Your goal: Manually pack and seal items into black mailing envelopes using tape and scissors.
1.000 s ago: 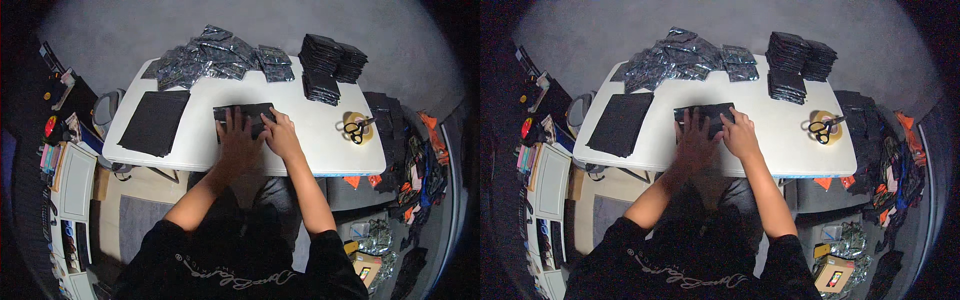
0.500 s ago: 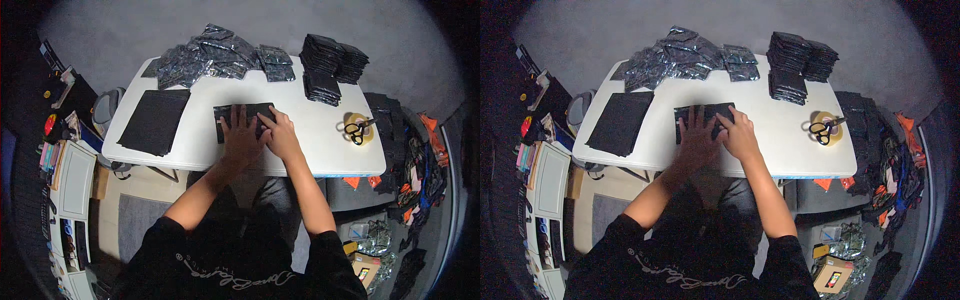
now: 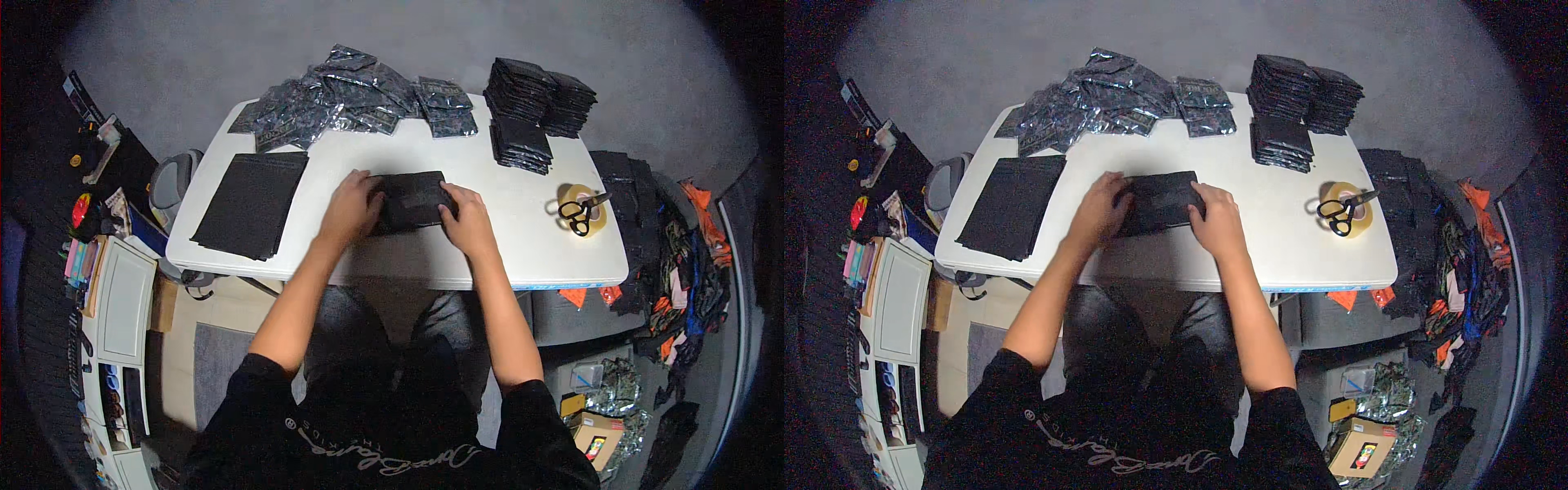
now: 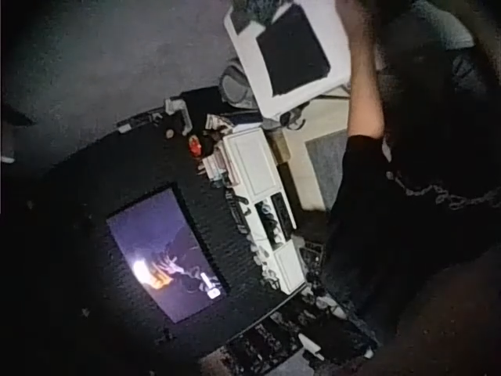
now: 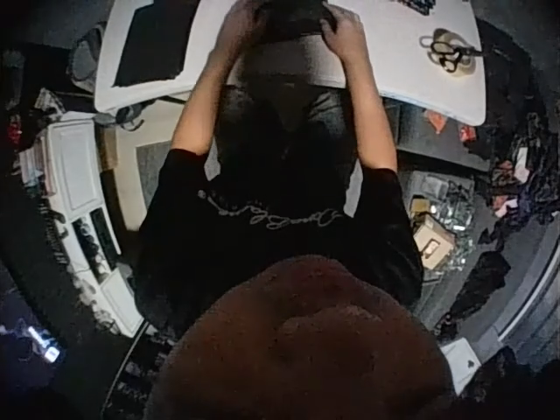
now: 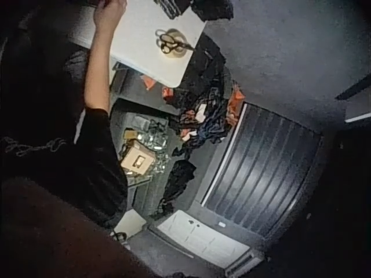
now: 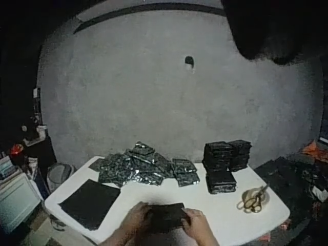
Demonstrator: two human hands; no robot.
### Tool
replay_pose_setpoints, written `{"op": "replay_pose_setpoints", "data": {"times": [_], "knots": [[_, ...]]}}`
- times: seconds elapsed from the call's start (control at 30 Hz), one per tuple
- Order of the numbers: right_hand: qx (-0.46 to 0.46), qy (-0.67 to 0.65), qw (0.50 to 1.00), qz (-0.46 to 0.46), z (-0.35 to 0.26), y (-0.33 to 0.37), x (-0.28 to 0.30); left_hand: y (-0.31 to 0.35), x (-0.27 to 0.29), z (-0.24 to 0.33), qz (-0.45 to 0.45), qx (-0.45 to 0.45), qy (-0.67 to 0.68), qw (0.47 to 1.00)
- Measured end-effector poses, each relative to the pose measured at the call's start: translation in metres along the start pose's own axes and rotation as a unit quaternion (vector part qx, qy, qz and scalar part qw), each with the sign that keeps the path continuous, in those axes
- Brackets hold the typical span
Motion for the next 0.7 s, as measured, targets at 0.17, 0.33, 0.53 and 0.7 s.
{"op": "replay_pose_setpoints", "data": {"times": [0.17, 0.33, 0.53, 0.7], "knots": [[-0.004, -0.030, 0.999, -0.017, -0.007, 0.000, 0.006, -0.031, 0.008, -0.023, -0.047, 0.014, -0.044, 0.998], [-0.041, -0.113, 0.992, -0.041, -0.003, 0.001, 0.011, -0.072, 0.007, -0.002, -0.276, 0.038, 0.016, 0.960], [-0.020, -0.113, 0.990, -0.083, -0.013, -0.004, 0.003, -0.083, -0.021, -0.011, -0.269, -0.054, 0.008, 0.962], [0.041, -0.098, 0.994, -0.030, -0.008, -0.004, 0.012, -0.038, -0.034, -0.004, -0.196, 0.038, 0.009, 0.980]]}}
Point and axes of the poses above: each hand's wrist, its own y-axis away from the middle knuckle, its own x-axis out of the back of the hand, z = x × y, the point moved 2 cm from there along -y, towards the middle knuckle, and after that the axes turned 14 degrees about -y, right-handed, at the moved point
